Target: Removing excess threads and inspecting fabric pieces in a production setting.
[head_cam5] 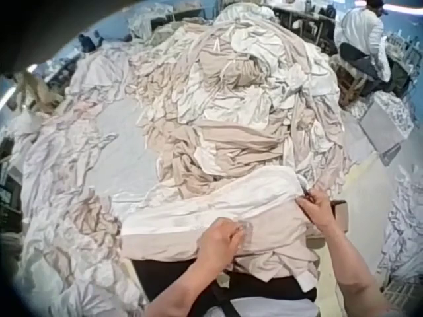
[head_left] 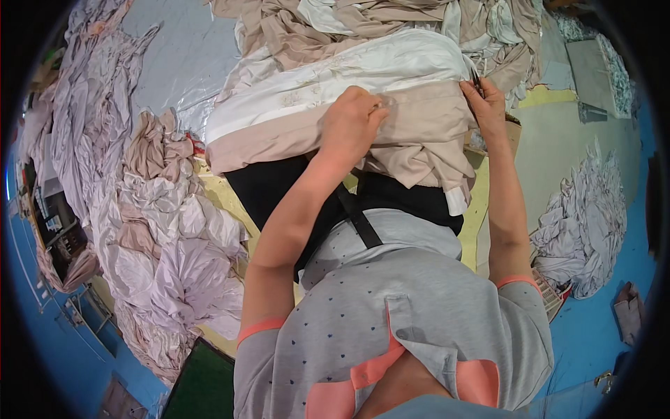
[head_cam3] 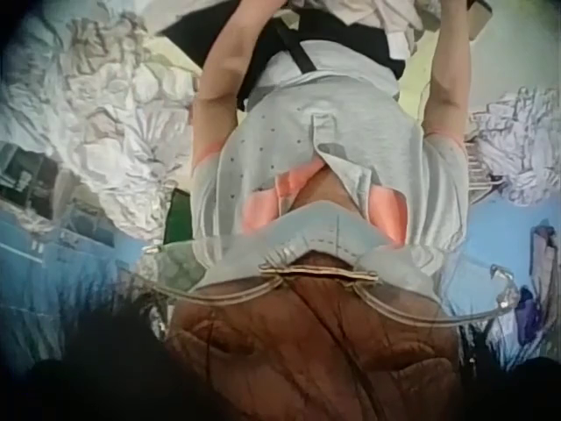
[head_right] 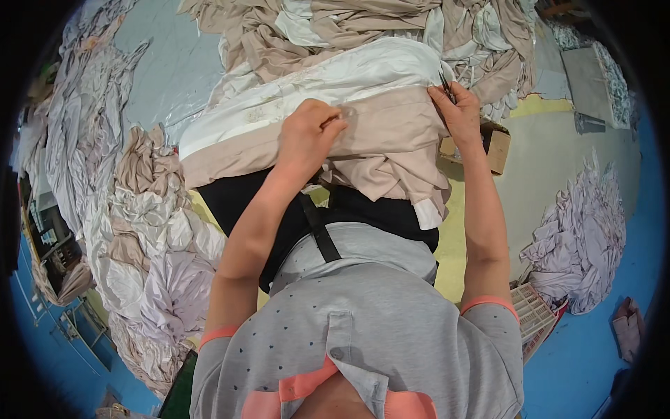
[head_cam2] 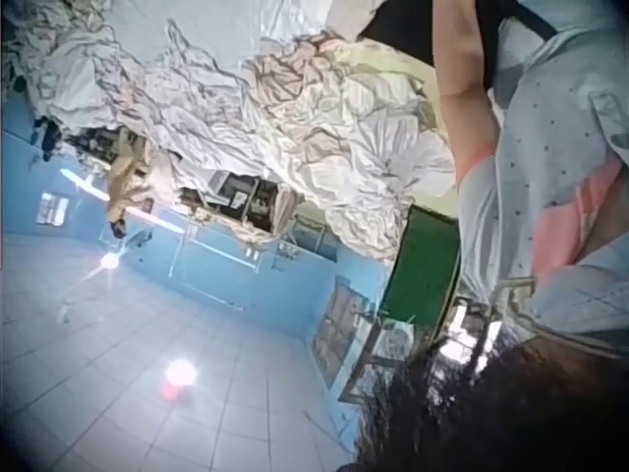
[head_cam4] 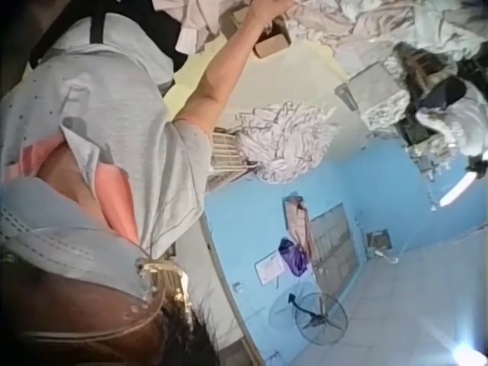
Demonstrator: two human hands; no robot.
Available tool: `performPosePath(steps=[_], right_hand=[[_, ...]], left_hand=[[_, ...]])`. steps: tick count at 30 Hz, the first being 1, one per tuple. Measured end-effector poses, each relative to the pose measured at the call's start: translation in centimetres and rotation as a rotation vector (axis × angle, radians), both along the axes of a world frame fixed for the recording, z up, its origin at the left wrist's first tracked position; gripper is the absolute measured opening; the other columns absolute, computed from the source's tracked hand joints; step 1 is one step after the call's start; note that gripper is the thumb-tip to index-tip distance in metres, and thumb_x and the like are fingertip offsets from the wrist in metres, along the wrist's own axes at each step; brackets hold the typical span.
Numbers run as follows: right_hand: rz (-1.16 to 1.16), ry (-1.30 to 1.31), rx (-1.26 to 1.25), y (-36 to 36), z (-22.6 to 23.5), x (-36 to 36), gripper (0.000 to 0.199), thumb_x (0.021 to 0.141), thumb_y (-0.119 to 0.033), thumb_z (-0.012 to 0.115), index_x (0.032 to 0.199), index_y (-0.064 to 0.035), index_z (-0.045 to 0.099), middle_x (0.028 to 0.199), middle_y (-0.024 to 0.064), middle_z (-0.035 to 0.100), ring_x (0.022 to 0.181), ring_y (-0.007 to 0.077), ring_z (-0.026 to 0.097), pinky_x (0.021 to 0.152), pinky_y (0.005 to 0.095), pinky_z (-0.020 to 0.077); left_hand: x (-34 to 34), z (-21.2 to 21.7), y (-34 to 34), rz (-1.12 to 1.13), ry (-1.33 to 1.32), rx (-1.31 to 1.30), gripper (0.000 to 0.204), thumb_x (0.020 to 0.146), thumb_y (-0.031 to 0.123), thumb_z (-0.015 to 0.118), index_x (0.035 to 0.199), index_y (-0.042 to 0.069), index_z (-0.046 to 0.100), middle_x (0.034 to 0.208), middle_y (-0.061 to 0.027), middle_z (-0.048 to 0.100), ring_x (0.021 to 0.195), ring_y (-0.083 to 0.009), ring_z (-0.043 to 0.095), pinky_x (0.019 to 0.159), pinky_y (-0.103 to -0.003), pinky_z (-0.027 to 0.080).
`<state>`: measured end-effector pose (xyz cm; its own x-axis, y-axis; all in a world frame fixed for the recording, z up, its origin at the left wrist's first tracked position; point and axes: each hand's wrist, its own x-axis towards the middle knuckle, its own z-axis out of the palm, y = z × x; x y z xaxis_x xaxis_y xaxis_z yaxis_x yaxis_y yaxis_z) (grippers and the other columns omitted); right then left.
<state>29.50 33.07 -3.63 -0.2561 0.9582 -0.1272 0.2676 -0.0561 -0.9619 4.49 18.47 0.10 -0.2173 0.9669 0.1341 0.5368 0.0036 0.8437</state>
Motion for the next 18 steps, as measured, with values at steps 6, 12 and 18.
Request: performPosePath(steps=[6, 12, 18], right_hand=[[0.011, 0.078, -0.079, -0.3, -1.2, 1.7, 0.008, 0.087, -0.011, 0.068, 0.086, -0.0037, 0.064, 0.076, -0.0085, 0.056, 0.068, 0.0001, 0.045, 0.060, 0.0161, 0.0344], [-0.018, 0.059, -0.015, -0.2, -0.3, 1.6, 0.012, 0.085, -0.012, 0.069, 0.084, -0.0013, 0.064, 0.073, -0.0052, 0.058, 0.067, 0.0022, 0.048, 0.060, 0.0176, 0.0379], [-0.023, 0.034, -0.041, -0.2, 0.3, 2.5, 0.011, 0.086, -0.011, 0.069, 0.086, -0.0009, 0.065, 0.073, -0.0045, 0.059, 0.068, 0.0026, 0.049, 0.062, 0.0179, 0.0395]], left_hand=[[2.4, -3.8, 1.5, 0.079, -0.108, -0.090, 0.019, 0.071, 0.009, 0.075, 0.086, 0.001, 0.068, 0.084, -0.0097, 0.060, 0.065, -0.0198, 0.059, 0.063, -0.030, 0.049], [2.9, -4.9, 1.9, 0.115, -0.192, -0.082, 0.013, 0.068, 0.007, 0.074, 0.073, 0.001, 0.063, 0.075, -0.0122, 0.057, 0.068, -0.0270, 0.058, 0.064, -0.036, 0.047], [1.5, -4.0, 0.9, 0.162, -0.610, -0.282, 0.011, 0.081, 0.008, 0.068, 0.081, 0.000, 0.062, 0.074, -0.0036, 0.062, 0.066, -0.0100, 0.057, 0.060, -0.024, 0.047]])
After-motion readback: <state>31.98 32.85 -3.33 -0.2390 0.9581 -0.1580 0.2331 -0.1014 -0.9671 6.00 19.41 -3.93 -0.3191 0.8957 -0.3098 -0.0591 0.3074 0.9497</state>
